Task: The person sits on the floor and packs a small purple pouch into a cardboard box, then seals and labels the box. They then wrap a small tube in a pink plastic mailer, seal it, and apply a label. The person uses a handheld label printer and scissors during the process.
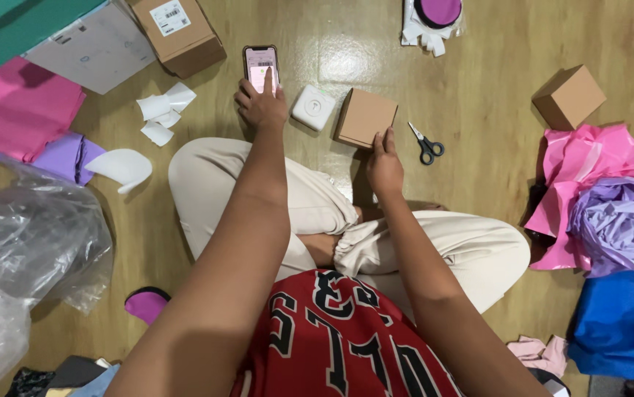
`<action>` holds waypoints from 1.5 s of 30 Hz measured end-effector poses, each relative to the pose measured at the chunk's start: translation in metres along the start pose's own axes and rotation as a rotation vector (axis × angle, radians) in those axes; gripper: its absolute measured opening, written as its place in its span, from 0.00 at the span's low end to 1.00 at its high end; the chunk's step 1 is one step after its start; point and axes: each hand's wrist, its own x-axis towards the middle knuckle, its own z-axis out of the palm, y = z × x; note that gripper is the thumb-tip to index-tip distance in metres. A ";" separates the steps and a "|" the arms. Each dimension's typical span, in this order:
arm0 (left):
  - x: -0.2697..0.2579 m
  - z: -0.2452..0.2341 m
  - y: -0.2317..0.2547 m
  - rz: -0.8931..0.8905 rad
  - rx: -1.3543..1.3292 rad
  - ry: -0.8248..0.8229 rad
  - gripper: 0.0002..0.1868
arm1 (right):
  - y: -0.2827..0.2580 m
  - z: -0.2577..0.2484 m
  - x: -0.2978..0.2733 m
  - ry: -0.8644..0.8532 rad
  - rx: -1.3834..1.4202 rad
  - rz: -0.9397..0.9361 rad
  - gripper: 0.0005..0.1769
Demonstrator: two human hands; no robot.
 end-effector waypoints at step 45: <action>-0.074 -0.020 -0.009 -0.124 0.235 -0.422 0.55 | 0.006 0.003 0.003 -0.012 0.031 0.012 0.30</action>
